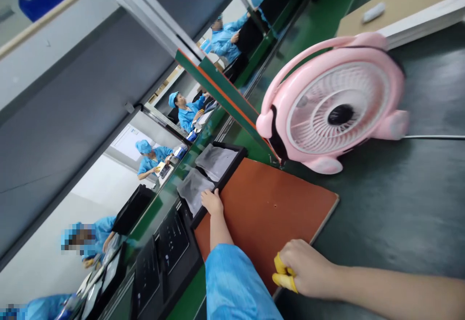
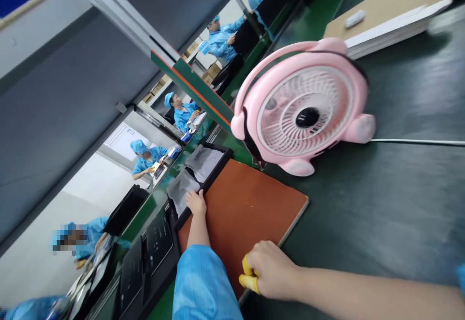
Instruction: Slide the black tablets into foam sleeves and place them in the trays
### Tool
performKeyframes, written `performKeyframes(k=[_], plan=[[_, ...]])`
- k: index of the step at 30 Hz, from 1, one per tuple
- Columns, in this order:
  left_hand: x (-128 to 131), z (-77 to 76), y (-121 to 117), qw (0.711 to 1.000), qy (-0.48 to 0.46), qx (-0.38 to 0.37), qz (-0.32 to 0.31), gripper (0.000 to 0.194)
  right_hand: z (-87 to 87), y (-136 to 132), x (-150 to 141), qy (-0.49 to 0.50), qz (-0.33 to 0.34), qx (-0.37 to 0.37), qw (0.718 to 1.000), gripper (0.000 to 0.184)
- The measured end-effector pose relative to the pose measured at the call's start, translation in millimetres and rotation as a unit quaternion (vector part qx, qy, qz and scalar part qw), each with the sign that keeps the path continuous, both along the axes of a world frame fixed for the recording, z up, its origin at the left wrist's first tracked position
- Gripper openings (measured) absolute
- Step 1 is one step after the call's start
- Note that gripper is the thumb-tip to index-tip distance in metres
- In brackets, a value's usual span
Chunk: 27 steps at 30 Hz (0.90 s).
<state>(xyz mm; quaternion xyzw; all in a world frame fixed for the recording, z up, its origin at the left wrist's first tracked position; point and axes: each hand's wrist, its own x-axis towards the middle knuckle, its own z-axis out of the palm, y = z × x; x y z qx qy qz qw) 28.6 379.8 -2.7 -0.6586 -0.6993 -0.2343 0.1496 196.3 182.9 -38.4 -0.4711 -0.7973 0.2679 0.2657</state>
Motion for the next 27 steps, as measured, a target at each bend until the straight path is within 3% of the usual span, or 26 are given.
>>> performKeyframes(k=[2, 5, 7, 9, 15, 22, 27], plan=[[-11, 2.2, -6, 0.999, -0.034, 0.011, 0.033, 0.041, -1.1, 0, 0, 0.002, 0.007, -0.002, 1.0, 0.024], [-45, 6.9, -27, 0.985, -0.092, 0.014, 0.146, 0.054, -5.1, 1, -1, 0.01, 0.009, 0.004, 1.0, 0.027], [-73, 8.8, -44, 0.966, -0.128, -0.014, 0.222, 0.061, -7.8, 2, -1, 0.019, 0.006, 0.013, 1.0, 0.028], [-96, 10.1, -58, 0.954, -0.15, -0.062, 0.253, 0.06, -9.0, 3, -1, 0.033, 0.008, 0.018, 0.999, 0.029], [-122, 28.1, -93, 0.941, -0.153, -0.204, 0.222, 0.026, -2.4, 6, 3, 0.05, 0.026, 0.01, 0.998, 0.027], [-137, 63.8, -164, 0.944, -0.087, -0.221, 0.23, 0.043, 2.3, 4, 1, 0.033, 0.015, 0.019, 0.999, 0.03], [-117, 101.5, -225, 0.953, -0.065, -0.233, 0.18, 0.027, 0.4, 9, 4, 0.031, 0.012, 0.025, 0.999, 0.032]])
